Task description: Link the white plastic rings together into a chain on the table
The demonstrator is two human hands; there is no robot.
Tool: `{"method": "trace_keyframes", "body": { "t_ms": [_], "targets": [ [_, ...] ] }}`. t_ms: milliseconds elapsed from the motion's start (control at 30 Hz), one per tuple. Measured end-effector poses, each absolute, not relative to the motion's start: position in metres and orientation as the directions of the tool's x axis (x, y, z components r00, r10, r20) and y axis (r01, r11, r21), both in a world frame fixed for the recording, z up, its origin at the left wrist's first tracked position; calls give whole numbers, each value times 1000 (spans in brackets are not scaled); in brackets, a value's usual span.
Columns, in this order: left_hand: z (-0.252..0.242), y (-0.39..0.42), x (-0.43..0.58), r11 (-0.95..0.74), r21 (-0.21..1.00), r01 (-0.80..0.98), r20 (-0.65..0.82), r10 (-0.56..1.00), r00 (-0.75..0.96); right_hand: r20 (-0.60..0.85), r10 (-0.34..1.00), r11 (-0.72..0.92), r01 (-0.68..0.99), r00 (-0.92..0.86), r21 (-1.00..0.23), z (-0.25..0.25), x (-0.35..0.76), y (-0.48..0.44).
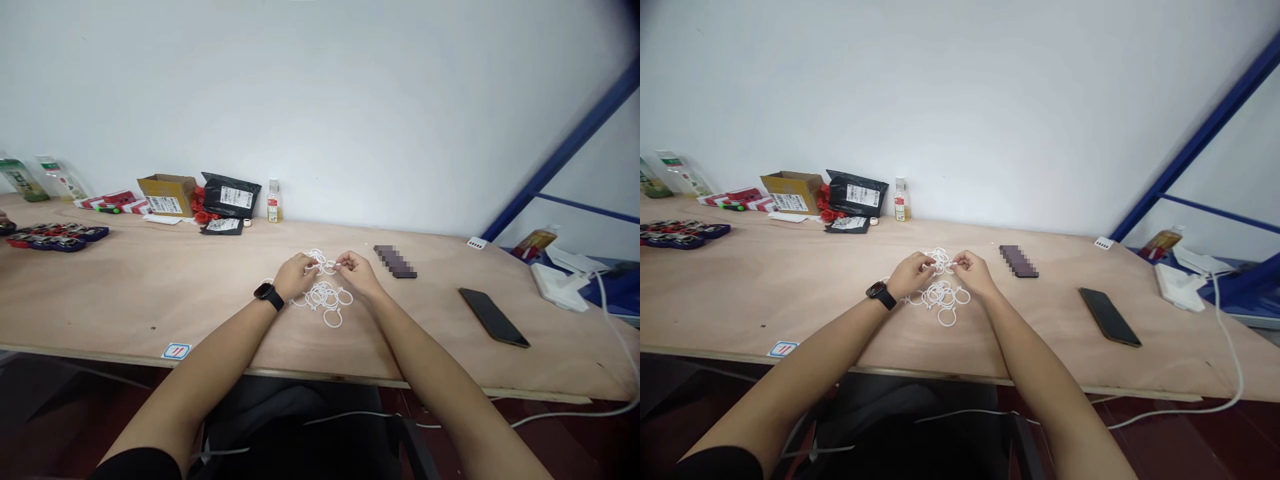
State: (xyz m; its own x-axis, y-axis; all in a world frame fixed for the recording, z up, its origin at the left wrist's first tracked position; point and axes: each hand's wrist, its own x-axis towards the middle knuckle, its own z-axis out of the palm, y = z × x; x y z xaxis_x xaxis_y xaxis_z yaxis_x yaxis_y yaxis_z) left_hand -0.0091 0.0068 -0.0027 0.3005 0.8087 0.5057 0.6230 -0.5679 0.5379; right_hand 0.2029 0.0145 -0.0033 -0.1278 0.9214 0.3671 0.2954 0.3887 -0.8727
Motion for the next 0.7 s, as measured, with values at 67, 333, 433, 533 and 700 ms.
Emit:
{"method": "trace_keyframes", "body": {
  "t_ms": [67, 333, 433, 533, 700],
  "targets": [
    [-3, 7, -9, -560, 529, 637, 495, 814, 304, 385, 916, 400, 267, -112, -876, -2, 200, 13],
    [-4, 8, -10, -548, 513, 661, 475, 822, 314, 377, 926, 361, 221, 33, -906, 1, 212, 18],
    [-5, 9, -11, -540, 512, 668, 461, 829, 316, 376, 926, 360, 214, 38, -908, 1, 214, 20],
    [-7, 12, -14, -523, 480, 704, 445, 837, 319, 372, 927, 355, 233, 35, -906, 0, 215, 21],
    [-15, 16, -15, -582, 397, 709, 406, 805, 433, 377, 926, 359, 254, 22, -898, 0, 215, 22]
  ]
}}
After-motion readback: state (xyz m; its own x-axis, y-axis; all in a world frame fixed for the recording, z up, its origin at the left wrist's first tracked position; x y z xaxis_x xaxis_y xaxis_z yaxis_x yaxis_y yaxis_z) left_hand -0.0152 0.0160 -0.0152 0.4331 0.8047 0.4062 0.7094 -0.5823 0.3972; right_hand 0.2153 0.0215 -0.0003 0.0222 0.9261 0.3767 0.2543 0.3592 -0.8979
